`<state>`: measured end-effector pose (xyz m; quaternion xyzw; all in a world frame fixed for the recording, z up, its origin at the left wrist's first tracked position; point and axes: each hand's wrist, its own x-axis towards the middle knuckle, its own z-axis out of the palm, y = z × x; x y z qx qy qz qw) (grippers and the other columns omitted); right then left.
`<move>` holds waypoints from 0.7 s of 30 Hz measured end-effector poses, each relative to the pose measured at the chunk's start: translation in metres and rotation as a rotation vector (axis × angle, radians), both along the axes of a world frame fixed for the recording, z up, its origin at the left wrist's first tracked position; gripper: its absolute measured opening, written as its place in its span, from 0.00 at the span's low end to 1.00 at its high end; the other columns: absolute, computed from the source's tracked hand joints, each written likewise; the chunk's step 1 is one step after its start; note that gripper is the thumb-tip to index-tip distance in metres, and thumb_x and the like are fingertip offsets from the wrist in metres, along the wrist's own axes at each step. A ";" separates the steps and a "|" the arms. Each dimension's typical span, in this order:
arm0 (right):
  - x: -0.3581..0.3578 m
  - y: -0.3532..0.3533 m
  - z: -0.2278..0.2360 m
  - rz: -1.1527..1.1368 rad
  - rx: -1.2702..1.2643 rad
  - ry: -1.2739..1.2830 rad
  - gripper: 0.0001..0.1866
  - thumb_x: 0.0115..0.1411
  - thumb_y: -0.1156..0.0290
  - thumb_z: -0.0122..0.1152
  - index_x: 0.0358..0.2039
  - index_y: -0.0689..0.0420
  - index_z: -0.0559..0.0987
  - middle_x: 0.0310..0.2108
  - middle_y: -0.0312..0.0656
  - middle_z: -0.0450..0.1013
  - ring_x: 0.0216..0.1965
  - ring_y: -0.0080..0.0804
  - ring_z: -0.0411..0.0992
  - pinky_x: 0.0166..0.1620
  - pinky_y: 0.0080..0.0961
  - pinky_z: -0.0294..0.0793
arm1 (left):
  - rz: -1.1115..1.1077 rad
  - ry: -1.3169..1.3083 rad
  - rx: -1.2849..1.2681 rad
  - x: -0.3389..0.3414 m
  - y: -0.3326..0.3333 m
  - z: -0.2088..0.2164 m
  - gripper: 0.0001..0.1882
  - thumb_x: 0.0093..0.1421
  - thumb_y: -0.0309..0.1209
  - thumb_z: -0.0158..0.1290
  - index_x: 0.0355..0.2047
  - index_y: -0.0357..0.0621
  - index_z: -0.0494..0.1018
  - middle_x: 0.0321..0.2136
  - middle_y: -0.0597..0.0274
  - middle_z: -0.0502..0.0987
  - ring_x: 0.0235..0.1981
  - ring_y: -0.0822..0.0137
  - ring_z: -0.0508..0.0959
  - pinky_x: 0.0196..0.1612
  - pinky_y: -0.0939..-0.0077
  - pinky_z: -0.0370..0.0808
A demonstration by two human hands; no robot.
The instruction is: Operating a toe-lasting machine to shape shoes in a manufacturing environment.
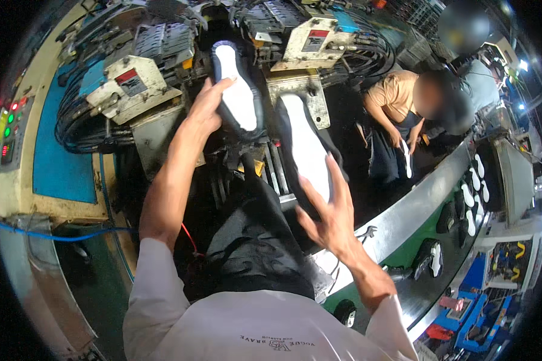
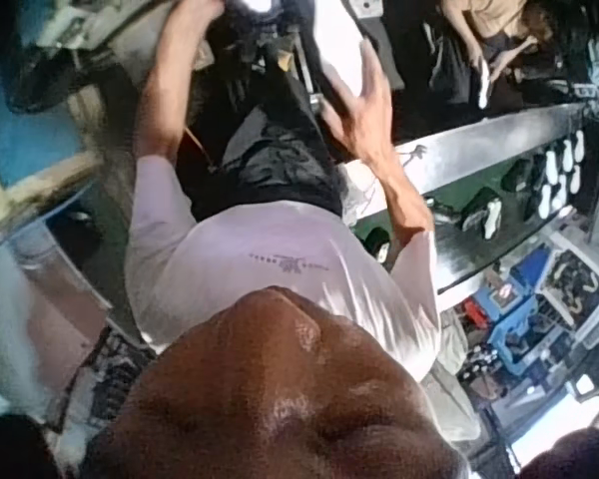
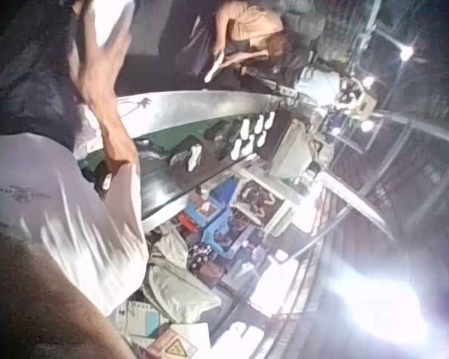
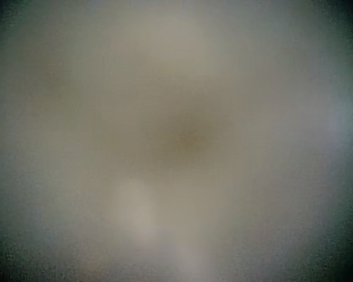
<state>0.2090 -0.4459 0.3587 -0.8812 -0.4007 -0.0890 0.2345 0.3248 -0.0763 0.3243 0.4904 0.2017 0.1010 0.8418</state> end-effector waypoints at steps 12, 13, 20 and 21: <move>0.116 0.200 -0.026 0.088 0.157 0.041 0.39 0.61 0.63 0.74 0.73 0.41 0.73 0.78 0.68 0.47 0.68 0.76 0.63 0.70 0.58 0.69 | 0.014 -0.144 -0.431 -0.298 -0.036 -0.013 0.61 0.67 0.76 0.45 0.80 0.35 0.50 0.67 0.25 0.69 0.62 0.30 0.79 0.65 0.32 0.78; 0.114 0.204 -0.032 0.098 0.158 0.037 0.39 0.61 0.63 0.74 0.73 0.41 0.73 0.78 0.68 0.47 0.68 0.76 0.63 0.70 0.58 0.69 | 0.058 -0.096 -0.462 -0.311 -0.039 -0.021 0.60 0.68 0.76 0.43 0.80 0.35 0.50 0.67 0.25 0.69 0.61 0.30 0.80 0.64 0.33 0.79; 0.109 0.204 -0.038 0.121 0.005 -0.383 0.43 0.60 0.55 0.76 0.74 0.46 0.71 0.79 0.64 0.47 0.77 0.74 0.48 0.75 0.67 0.56 | 0.128 0.072 -0.644 -0.381 -0.059 -0.066 0.53 0.73 0.70 0.39 0.75 0.30 0.58 0.60 0.29 0.77 0.56 0.36 0.83 0.59 0.42 0.83; 0.113 0.203 -0.034 0.178 -0.054 -0.330 0.44 0.60 0.56 0.76 0.75 0.45 0.69 0.79 0.63 0.48 0.78 0.73 0.48 0.74 0.67 0.60 | 0.154 0.090 -0.665 -0.389 -0.065 -0.068 0.53 0.73 0.71 0.38 0.75 0.30 0.58 0.59 0.29 0.77 0.56 0.36 0.84 0.59 0.42 0.83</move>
